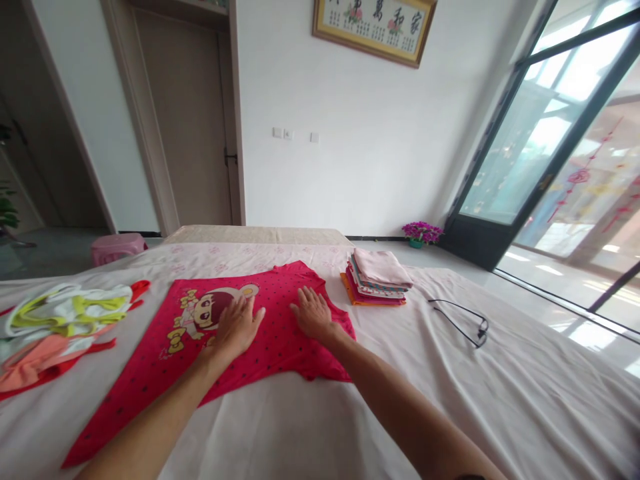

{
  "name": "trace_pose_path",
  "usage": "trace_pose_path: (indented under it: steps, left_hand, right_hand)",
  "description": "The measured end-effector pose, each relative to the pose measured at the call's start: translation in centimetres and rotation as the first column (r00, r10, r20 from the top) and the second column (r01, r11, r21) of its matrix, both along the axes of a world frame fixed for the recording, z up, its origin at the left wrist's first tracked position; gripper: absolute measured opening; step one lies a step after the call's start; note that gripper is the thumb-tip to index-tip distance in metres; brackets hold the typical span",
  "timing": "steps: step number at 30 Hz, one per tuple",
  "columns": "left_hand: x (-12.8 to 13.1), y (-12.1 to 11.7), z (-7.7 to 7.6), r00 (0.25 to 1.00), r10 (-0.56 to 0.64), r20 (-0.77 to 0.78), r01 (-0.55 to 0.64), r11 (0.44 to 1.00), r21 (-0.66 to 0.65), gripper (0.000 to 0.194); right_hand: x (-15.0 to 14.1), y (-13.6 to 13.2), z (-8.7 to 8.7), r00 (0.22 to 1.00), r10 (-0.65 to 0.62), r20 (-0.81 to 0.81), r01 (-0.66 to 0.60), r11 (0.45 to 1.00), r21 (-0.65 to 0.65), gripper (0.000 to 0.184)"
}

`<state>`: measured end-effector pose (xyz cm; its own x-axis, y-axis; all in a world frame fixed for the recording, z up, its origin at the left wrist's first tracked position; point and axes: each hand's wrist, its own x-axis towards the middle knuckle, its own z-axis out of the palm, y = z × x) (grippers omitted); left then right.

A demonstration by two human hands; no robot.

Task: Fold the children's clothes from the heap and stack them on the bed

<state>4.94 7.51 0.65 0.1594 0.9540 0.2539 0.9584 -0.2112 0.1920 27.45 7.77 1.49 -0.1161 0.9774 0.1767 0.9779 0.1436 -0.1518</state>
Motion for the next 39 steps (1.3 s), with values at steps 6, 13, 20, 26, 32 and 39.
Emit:
trace_pose_path:
  steps: [6,13,20,26,32,39]
  left_hand:
    - [0.0,-3.0,-1.7,0.994,-0.015,-0.111,0.007,0.998,-0.069,0.069]
    - [-5.1,-3.5,-2.0,0.991,-0.001,-0.136,-0.007,0.998,-0.061,0.066]
    - [-9.7,-4.7,-2.6,0.983,0.030,-0.179,-0.033,0.999,-0.014,0.065]
    - [-11.7,-5.7,-2.6,0.985,-0.009,-0.173,0.007,1.000,-0.011,0.065]
    - [-11.9,-6.4,-2.3,0.983,0.053,-0.178,-0.061,0.998,-0.036,0.066]
    - [-11.5,-6.8,-1.3,0.985,0.065,-0.159,-0.079,0.993,-0.088,0.066]
  right_hand:
    - [1.4,-3.5,-1.8,0.998,0.064,0.025,-0.062,0.997,-0.053,0.071]
    - [7.8,-4.8,-1.1,0.986,-0.114,0.125,0.118,0.993,-0.023,0.066]
    - [9.3,-6.0,-1.0,0.980,-0.150,0.131,0.153,0.988,-0.012,0.062]
    - [9.3,-5.9,-1.3,0.975,-0.190,0.120,0.193,0.981,-0.020,0.062]
    - [8.2,-6.4,-0.1,0.962,-0.238,0.130,0.235,0.971,0.038,0.056]
    - [1.5,-8.6,0.8,0.994,0.033,0.106,-0.030,0.999,-0.028,0.060]
